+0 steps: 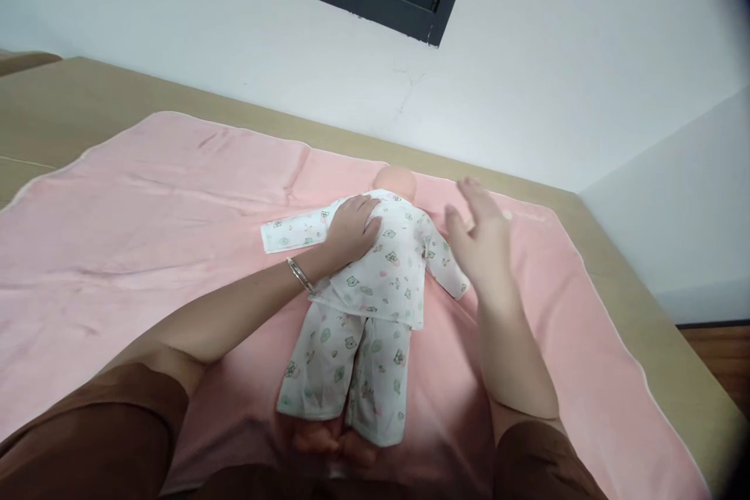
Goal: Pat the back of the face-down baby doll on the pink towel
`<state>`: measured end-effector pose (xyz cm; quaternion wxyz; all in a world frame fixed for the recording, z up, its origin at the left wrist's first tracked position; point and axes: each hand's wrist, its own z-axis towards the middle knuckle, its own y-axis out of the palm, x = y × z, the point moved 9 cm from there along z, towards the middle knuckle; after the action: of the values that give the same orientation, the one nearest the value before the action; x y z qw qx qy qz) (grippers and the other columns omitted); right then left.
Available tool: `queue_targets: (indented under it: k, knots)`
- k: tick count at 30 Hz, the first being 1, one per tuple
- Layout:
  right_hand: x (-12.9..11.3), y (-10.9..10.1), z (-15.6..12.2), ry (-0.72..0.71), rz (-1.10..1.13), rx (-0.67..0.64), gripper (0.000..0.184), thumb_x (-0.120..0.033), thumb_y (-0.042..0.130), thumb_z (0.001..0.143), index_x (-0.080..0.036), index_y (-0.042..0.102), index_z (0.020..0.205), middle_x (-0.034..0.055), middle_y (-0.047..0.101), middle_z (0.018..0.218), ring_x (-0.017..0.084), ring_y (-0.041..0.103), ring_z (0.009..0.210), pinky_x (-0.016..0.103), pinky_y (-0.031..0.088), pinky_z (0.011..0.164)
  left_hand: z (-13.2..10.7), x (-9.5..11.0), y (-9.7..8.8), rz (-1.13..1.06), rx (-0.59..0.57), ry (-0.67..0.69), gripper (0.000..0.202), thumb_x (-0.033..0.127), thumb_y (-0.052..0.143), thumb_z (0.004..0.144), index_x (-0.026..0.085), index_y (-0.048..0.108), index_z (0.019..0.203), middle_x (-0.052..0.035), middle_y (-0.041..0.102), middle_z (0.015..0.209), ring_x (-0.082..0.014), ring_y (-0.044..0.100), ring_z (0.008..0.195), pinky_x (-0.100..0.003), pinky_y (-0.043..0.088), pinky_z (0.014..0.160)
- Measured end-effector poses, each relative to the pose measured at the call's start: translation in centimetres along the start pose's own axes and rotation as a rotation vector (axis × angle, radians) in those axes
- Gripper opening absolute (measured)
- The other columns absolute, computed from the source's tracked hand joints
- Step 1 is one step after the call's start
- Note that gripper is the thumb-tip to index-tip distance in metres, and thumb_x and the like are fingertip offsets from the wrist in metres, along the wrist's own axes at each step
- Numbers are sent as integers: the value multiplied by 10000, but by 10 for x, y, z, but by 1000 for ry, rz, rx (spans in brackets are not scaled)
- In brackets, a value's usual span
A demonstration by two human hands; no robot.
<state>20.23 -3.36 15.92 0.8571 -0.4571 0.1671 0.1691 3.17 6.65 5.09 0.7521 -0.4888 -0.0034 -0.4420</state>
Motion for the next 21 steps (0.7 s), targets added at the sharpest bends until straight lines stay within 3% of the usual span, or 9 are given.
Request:
queue_targets:
  k: [3,6,8,12,17,21]
  knots:
    - [-12,64,-6,-66,-81,-220,618,-377,432,994,-55,388,1520,212,271,1643,314,216,1553,531,257,1253,0,0,0,-8,-2,7,449,322,349,974,131,589,1300,-141,622,1321,-276,539,1264,-465,406,1141]
    - [-25,113,-20,-191,-157,-478,617,-370,402,1012,-22,374,1521,230,273,1638,344,185,1556,548,212,1260,-1,1,-1,-12,5,23,454,332,319,991,128,582,1300,-140,628,1313,-271,537,1270,-459,407,1140]
    - [-29,116,-23,-218,-170,-495,598,-372,366,1025,-41,379,1523,217,271,1643,339,183,1557,557,185,1264,-1,2,-2,-14,11,36,448,322,307,996,127,585,1288,-142,634,1301,-269,544,1260,-461,409,1136]
    - [-26,97,-18,-176,-153,-374,640,-397,326,1032,-35,291,1559,217,161,1674,315,83,1577,542,147,1273,-1,5,-3,-13,18,53,433,313,315,991,128,604,1254,-147,639,1293,-278,552,1247,-473,411,1129]
    - [-18,121,-24,-217,-203,-574,642,-433,373,1021,-97,307,1565,198,179,1675,346,97,1571,597,165,1250,0,3,-3,-20,19,20,433,297,319,986,122,604,1261,-139,645,1286,-269,558,1237,-458,415,1127]
    - [-20,120,-21,-265,-208,-494,651,-404,381,1017,-86,276,1575,188,118,1688,335,64,1576,578,130,1263,-1,5,-3,-26,32,60,449,317,313,995,108,599,1272,-152,644,1286,-277,559,1230,-468,428,1107]
